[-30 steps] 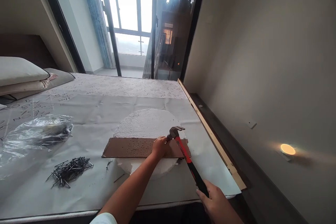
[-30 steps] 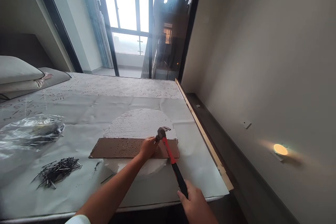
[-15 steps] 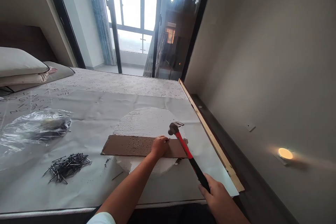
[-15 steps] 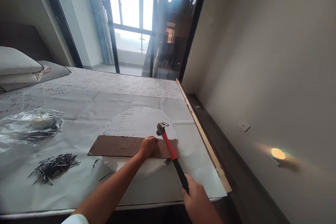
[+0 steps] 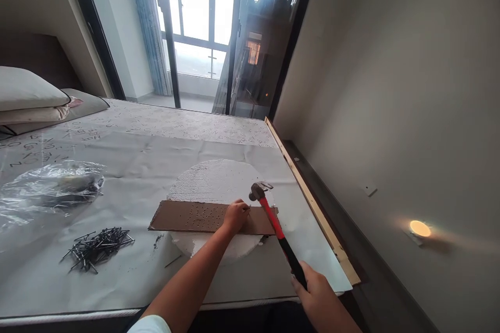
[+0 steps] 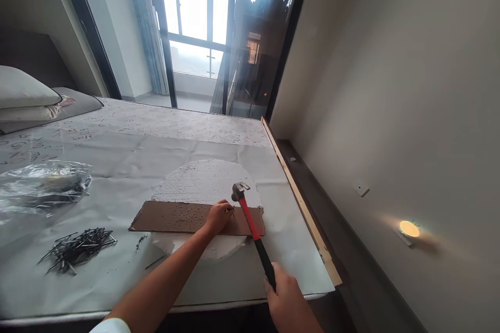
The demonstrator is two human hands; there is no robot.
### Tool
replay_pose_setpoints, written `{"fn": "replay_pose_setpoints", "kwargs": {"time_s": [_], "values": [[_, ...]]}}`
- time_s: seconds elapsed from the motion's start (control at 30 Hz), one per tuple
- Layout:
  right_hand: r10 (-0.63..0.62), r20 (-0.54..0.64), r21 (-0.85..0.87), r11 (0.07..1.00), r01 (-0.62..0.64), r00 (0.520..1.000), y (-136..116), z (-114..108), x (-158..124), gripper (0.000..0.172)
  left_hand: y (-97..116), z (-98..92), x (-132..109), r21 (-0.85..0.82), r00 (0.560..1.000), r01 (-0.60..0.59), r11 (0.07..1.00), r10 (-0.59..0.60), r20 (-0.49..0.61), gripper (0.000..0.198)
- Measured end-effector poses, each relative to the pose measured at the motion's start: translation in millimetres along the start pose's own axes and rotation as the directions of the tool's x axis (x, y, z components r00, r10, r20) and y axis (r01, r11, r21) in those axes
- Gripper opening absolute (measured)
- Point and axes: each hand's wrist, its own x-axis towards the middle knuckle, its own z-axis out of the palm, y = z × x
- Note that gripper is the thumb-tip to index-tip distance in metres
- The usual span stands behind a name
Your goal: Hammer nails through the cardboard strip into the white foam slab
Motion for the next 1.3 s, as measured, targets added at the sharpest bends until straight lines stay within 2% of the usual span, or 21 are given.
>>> {"fn": "replay_pose_setpoints", "kwargs": {"time_s": [0.13, 0.27, 0.43, 0.53, 0.6, 0.67, 0.73, 0.8, 0.87, 0.93, 1.0, 1.1, 1.2, 1.27, 1.3], "values": [[0.027, 0.082, 0.022, 0.999, -0.029, 0.996, 0, 1, -1, 0.036, 1, -1.5, -1, 0.009, 1.000, 0.009, 1.000, -0.009, 0.003, 0.020], [0.013, -0.017, -0.003, 1.000, -0.013, 1.000, 5, 5, -1, 0.041, 4, -5.4, -1, 0.017, 0.999, 0.037, 0.999, -0.038, 0.035, 0.019], [0.007, 0.053, -0.010, 1.000, -0.006, 0.999, 12, 9, 3, 0.033, 4, -5.1, -2, 0.067, 0.996, 0.052, 0.996, -0.056, 0.064, 0.018], [-0.001, -0.017, 0.001, 1.000, 0.001, 1.000, 13, 3, -1, 0.036, 3, -3.4, -2, 0.075, 0.997, 0.020, 0.997, -0.025, 0.072, 0.018], [0.004, -0.099, -0.005, 1.000, -0.005, 0.995, 13, -1, -4, 0.039, 1, -4.9, -1, 0.007, 0.998, -0.004, 1.000, 0.004, 0.059, 0.019], [0.021, -0.163, -0.018, 1.000, -0.024, 0.986, 15, -1, -4, 0.041, 0, -10.8, -1, -0.122, 1.000, -0.012, 0.992, 0.012, 0.004, 0.028], [0.029, -0.183, -0.039, 0.999, -0.036, 0.983, 20, 4, 1, 0.039, 0, -22.1, -2, -0.262, 0.992, -0.027, 0.965, -0.007, -0.129, 0.036], [0.028, -0.115, -0.072, 0.997, -0.037, 0.993, 26, 14, 7, 0.033, 4, -38.5, -3, -0.346, 0.950, -0.085, 0.935, -0.028, -0.310, 0.038], [0.046, -0.020, -0.109, 0.993, -0.048, 0.999, 32, 23, 14, 0.027, 13, -58.4, -8, -0.334, 0.898, -0.174, 0.926, 0.010, -0.439, 0.037], [0.072, 0.033, -0.136, 0.988, -0.067, 0.997, 35, 29, 17, 0.022, 24, -79.4, -18, -0.265, 0.872, -0.258, 0.929, 0.106, -0.478, 0.035], [0.069, 0.038, -0.123, 0.990, -0.064, 0.997, 35, 30, 17, 0.020, 33, -100.0, -34, -0.194, 0.858, -0.327, 0.925, 0.204, -0.471, 0.029], [0.055, 0.045, -0.030, 0.998, -0.053, 0.997, 36, 30, 12, 0.024, 30, -127.0, -73, -0.120, 0.856, -0.355, 0.927, 0.271, -0.441, 0.018], [0.029, -0.003, 0.094, 0.995, -0.029, 1.000, 42, 37, 5, 0.030, -1, -146.3, -119, -0.029, 0.894, -0.238, 0.971, 0.207, -0.397, 0.018], [0.059, -0.017, 0.161, 0.985, -0.055, 0.998, 48, 45, 1, 0.031, -33, -153.2, -146, 0.056, 0.940, -0.083, 0.995, 0.097, -0.327, 0.019], [0.089, -0.008, 0.192, 0.978, -0.086, 0.996, 51, 49, -1, 0.031, -49, -154.7, -157, 0.113, 0.967, -0.001, 0.994, 0.030, -0.254, 0.018]]}}
